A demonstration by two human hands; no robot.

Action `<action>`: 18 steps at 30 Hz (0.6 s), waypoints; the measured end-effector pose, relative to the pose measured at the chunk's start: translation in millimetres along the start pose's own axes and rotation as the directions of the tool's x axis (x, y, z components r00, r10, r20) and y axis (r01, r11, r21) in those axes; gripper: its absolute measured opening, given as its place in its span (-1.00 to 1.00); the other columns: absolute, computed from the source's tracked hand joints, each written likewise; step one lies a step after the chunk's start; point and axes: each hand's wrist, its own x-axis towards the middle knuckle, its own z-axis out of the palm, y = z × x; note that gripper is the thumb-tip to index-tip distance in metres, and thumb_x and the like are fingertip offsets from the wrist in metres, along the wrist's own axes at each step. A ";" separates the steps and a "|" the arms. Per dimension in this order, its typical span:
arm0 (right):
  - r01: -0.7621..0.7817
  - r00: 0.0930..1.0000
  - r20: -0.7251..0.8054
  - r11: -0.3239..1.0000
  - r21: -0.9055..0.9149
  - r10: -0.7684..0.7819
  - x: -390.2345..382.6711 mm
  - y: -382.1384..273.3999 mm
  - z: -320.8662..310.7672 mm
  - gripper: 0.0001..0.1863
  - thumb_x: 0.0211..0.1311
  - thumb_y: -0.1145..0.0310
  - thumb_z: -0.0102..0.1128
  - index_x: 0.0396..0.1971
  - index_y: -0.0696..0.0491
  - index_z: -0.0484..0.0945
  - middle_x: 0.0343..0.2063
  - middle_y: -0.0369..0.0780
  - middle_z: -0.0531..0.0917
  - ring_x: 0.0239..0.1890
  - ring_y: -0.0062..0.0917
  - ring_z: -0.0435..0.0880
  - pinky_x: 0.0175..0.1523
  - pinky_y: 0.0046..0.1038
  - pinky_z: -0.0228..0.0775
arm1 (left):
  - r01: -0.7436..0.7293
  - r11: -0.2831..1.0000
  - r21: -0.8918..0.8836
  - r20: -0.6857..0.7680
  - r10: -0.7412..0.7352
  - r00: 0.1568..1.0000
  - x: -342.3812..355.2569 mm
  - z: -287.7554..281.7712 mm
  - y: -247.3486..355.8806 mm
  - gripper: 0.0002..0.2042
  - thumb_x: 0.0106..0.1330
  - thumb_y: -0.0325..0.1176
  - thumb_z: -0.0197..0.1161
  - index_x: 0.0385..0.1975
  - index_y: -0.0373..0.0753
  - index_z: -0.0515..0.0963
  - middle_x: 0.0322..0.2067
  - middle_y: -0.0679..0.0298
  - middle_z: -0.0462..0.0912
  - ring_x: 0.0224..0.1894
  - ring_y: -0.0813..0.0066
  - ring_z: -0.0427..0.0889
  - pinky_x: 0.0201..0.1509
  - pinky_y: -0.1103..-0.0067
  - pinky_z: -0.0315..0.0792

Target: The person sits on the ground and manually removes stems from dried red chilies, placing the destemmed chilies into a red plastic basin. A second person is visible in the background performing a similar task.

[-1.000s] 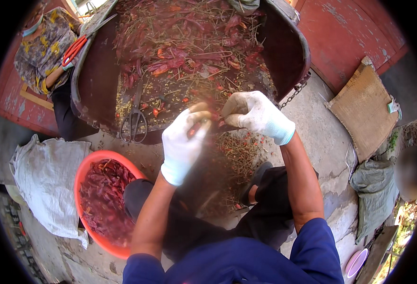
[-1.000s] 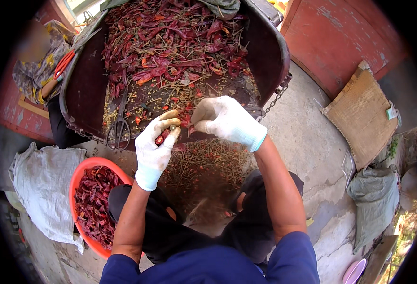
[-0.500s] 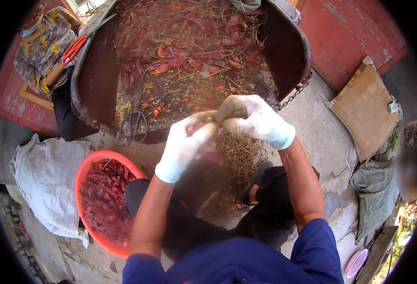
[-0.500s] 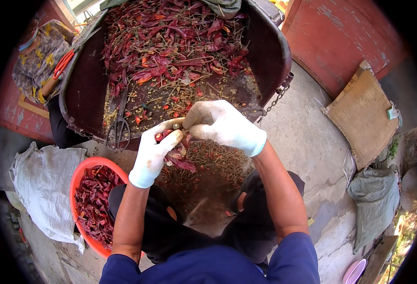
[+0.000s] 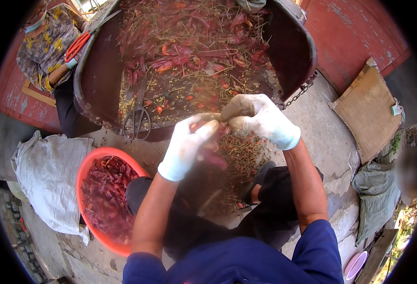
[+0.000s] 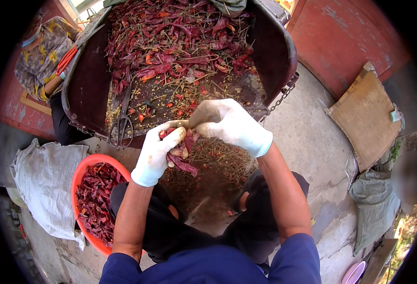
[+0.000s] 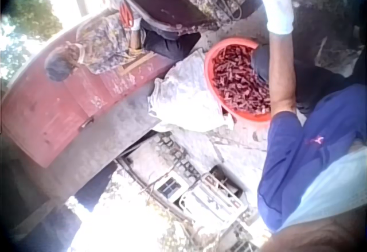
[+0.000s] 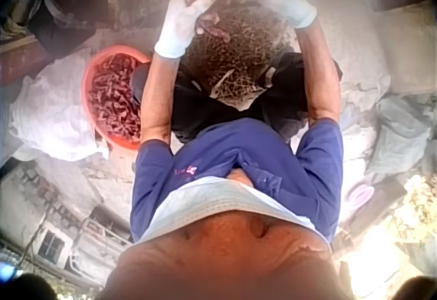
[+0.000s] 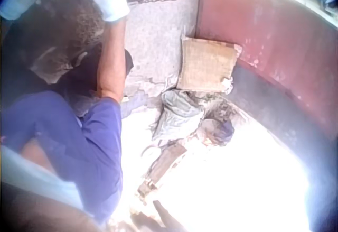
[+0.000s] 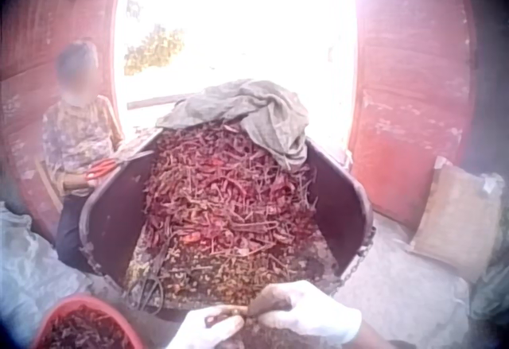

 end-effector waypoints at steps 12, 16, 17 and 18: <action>0.104 0.994 0.057 0.959 -0.262 -0.092 -3.8 16.3 -4.4 -0.78 0.10 0.47 0.23 -0.25 0.18 0.68 -0.38 -0.18 0.74 -0.31 -0.54 0.69 -0.11 -0.46 0.54 | 0.088 0.975 0.206 -0.053 -0.078 0.996 1.8 13.6 2.1 -0.60 0.39 -0.24 0.28 0.08 -0.40 0.54 -0.31 0.26 0.71 -0.46 0.68 0.62 -0.45 0.75 0.41; 0.100 0.995 0.047 0.961 -0.259 -0.091 -3.3 15.3 -3.0 -0.79 0.09 0.47 0.23 -0.26 0.18 0.68 -0.40 -0.17 0.74 -0.33 -0.52 0.70 -0.13 -0.44 0.55 | 0.038 0.985 0.167 -0.024 -0.034 0.999 6.4 6.9 -6.3 -0.63 0.39 -0.24 0.28 0.04 -0.39 0.57 -0.31 0.26 0.70 -0.36 0.64 0.64 -0.32 0.70 0.49; 0.086 0.996 0.042 0.962 -0.258 -0.078 -3.0 13.9 -2.2 -0.79 0.09 0.47 0.23 -0.26 0.18 0.68 -0.41 -0.17 0.74 -0.33 -0.51 0.71 -0.14 -0.44 0.55 | 0.019 0.985 0.172 -0.033 -0.014 0.999 7.2 6.2 -8.5 -0.65 0.39 -0.26 0.28 0.03 -0.40 0.58 -0.31 0.26 0.70 -0.33 0.64 0.64 -0.29 0.69 0.51; 0.078 0.997 0.036 0.961 -0.263 -0.071 -2.1 14.5 -1.5 -0.79 0.08 0.46 0.23 -0.27 0.17 0.68 -0.40 -0.16 0.74 -0.33 -0.49 0.71 -0.14 -0.43 0.55 | 0.001 0.984 0.176 -0.042 0.006 0.999 7.7 5.7 -10.1 -0.66 0.39 -0.28 0.28 0.02 -0.41 0.59 -0.30 0.25 0.69 -0.31 0.63 0.63 -0.25 0.67 0.53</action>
